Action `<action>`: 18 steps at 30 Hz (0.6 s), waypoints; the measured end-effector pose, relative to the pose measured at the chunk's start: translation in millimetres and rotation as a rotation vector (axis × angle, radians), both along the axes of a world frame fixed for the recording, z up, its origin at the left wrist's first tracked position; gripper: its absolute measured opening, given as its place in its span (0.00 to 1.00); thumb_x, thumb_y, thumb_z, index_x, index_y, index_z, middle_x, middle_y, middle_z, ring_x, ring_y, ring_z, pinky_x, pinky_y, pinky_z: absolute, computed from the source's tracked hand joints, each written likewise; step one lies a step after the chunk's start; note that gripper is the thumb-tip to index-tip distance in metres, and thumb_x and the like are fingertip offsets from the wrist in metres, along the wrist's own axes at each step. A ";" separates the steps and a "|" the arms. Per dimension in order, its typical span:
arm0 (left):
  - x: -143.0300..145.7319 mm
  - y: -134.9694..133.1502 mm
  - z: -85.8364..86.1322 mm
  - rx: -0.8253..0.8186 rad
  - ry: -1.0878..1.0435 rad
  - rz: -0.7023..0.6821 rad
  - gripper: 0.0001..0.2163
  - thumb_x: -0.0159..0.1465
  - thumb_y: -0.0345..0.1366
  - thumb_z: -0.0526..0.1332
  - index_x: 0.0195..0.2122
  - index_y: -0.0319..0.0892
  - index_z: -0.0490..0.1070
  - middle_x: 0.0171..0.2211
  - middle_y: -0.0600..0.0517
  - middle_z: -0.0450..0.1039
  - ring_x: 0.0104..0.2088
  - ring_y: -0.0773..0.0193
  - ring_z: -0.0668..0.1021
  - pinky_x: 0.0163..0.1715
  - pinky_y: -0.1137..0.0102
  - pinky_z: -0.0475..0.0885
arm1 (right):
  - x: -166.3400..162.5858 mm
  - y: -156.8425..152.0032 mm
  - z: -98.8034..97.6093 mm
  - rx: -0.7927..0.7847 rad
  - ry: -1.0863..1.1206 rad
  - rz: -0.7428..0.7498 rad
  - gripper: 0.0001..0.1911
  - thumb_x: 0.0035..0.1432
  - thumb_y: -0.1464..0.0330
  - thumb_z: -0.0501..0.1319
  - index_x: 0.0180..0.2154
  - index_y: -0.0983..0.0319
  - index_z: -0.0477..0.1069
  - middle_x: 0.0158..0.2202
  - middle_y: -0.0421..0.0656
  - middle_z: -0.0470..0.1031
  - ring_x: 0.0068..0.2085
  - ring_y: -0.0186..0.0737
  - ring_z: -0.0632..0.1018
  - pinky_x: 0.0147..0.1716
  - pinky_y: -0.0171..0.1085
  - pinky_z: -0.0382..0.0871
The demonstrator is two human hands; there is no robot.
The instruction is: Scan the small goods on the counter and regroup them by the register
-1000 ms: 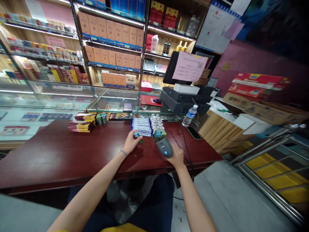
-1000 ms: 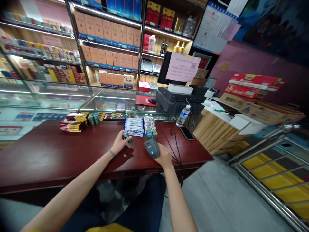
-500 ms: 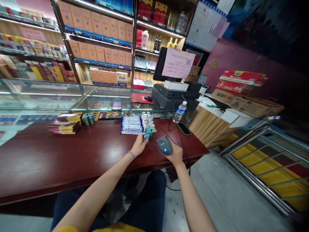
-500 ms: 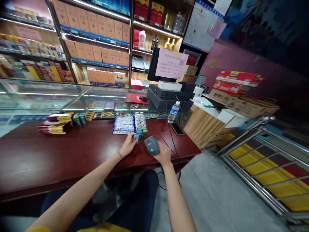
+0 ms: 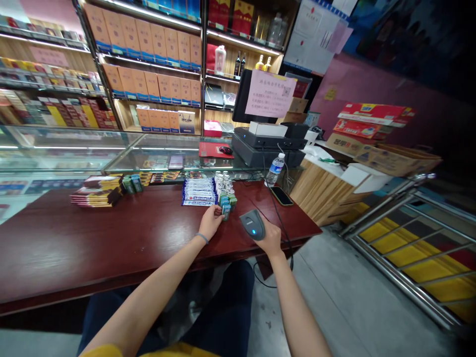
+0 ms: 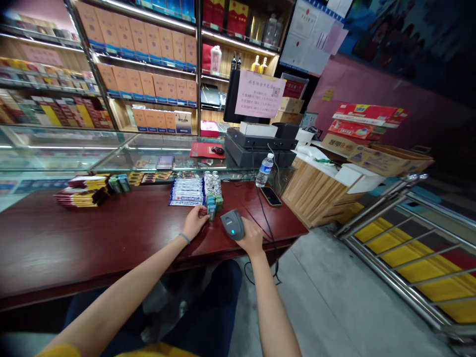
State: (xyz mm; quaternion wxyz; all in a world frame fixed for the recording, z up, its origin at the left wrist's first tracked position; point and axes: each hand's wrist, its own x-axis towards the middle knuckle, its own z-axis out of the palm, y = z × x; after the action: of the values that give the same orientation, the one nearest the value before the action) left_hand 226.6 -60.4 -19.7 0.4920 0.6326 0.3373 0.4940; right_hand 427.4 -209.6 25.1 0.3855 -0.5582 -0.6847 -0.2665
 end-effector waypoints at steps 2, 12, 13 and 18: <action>1.1 -0.9 1.6 0.018 0.013 0.020 0.14 0.51 0.28 0.68 0.37 0.44 0.69 0.34 0.52 0.71 0.35 0.62 0.74 0.40 0.66 0.69 | 0.3 0.1 -1.1 -0.008 0.005 -0.004 0.18 0.57 0.65 0.58 0.49 0.65 0.69 0.32 0.47 0.78 0.32 0.44 0.80 0.32 0.39 0.75; 10.6 0.8 0.3 0.063 0.114 0.019 0.10 0.56 0.28 0.64 0.38 0.43 0.66 0.33 0.53 0.71 0.34 0.63 0.75 0.39 0.67 0.69 | 3.8 3.0 -7.9 -0.006 0.000 -0.001 0.20 0.57 0.64 0.59 0.49 0.66 0.69 0.34 0.48 0.79 0.34 0.44 0.80 0.34 0.39 0.75; 10.9 1.5 0.3 0.064 0.126 0.027 0.10 0.56 0.28 0.63 0.38 0.43 0.66 0.33 0.53 0.70 0.34 0.63 0.74 0.39 0.68 0.69 | 3.7 3.4 -7.9 0.001 -0.002 0.003 0.20 0.57 0.64 0.59 0.49 0.66 0.69 0.34 0.48 0.79 0.34 0.44 0.80 0.34 0.39 0.75; 11.2 2.1 0.1 0.082 0.146 0.039 0.09 0.57 0.29 0.63 0.38 0.42 0.65 0.34 0.53 0.70 0.35 0.64 0.74 0.40 0.68 0.69 | 2.7 4.4 -6.9 -0.010 -0.010 -0.004 0.18 0.56 0.65 0.60 0.48 0.66 0.69 0.34 0.48 0.79 0.34 0.44 0.81 0.35 0.38 0.75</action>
State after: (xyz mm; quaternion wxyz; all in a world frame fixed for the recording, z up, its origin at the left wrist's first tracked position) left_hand 237.8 -58.3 -19.6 0.4301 0.6798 0.3639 0.4696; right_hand 430.1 -205.2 18.1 0.3787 -0.5604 -0.6867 -0.2665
